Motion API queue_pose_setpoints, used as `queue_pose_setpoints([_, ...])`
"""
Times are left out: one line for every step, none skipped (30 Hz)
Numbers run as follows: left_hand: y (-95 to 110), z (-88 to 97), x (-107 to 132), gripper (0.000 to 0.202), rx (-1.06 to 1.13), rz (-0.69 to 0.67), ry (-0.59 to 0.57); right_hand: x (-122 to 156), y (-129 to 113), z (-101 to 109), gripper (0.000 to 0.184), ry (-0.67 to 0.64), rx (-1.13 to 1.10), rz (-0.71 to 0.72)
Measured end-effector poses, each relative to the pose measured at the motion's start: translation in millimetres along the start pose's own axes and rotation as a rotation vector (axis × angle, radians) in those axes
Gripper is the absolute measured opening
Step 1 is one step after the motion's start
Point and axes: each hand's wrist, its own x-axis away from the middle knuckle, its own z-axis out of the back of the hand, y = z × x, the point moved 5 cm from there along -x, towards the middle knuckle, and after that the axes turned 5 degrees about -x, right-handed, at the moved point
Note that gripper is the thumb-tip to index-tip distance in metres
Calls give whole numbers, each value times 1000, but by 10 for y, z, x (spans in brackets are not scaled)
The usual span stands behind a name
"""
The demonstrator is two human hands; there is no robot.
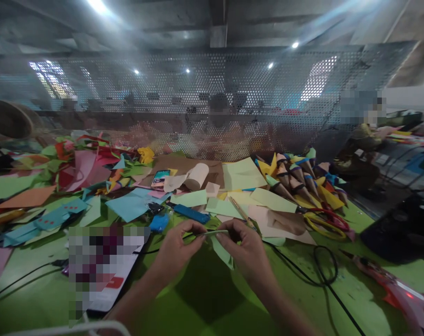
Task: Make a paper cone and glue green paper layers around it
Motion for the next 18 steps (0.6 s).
queue_pose_setpoints([-2, -2, 0, 10, 3, 4, 0, -1, 5, 3, 23, 2, 2, 3])
queue_pose_setpoints([-2, -5, -1, 11, 7, 9, -2, -1, 11, 11, 22, 6, 7, 8])
queue_pose_setpoints([1, -5, -3, 11, 14, 15, -5, -2, 20, 22, 22, 12, 11, 16])
queue_pose_setpoints([6, -4, -6, 12, 22, 19, -7, -2, 31, 36, 22, 18, 13, 21])
queue_pose_setpoints([13, 1, -10, 13, 29, 20, -5, -3, 45, 52, 22, 26, 14, 22])
queue_pose_setpoints([20, 9, -13, 13, 32, 19, 0, -3, 60, 68, 21, 35, 14, 18])
queue_pose_setpoints([27, 19, -17, 12, 33, 17, 9, -3, 76, 81, 21, 41, 14, 10])
queue_pose_setpoints([32, 30, -20, 12, 31, 16, 19, -3, 88, 91, 21, 47, 11, 3])
queue_pose_setpoints([34, 38, -22, 11, 28, 16, 24, -3, 96, 96, 21, 48, 5, -1])
queue_pose_setpoints([33, 44, -23, 10, 25, 17, 29, -4, 101, 96, 22, 45, -4, -5])
queue_pose_setpoints([31, 48, -24, 10, 22, 18, 30, -4, 102, 93, 22, 42, -15, -7])
queue_pose_setpoints([29, 48, -25, 10, 20, 18, 30, -5, 101, 88, 22, 39, -26, -9])
queue_pose_setpoints([26, 47, -26, 10, 18, 17, 28, -7, 100, 83, 22, 37, -32, -10])
queue_pose_setpoints([23, 45, -27, 10, 16, 14, 28, -8, 97, 80, 22, 39, -33, -10])
queue_pose_setpoints([21, 42, -29, 10, 16, 10, 30, -10, 95, 78, 22, 42, -31, -11])
queue_pose_setpoints([18, 39, -32, 10, 18, 8, 31, -11, 92, 78, 22, 48, -28, -8])
queue_pose_setpoints([15, 34, -33, 10, 23, 8, 32, -12, 87, 78, 22, 52, -24, -3])
queue_pose_setpoints([12, 29, -35, 10, 26, 11, 31, -13, 80, 80, 22, 57, -18, 3])
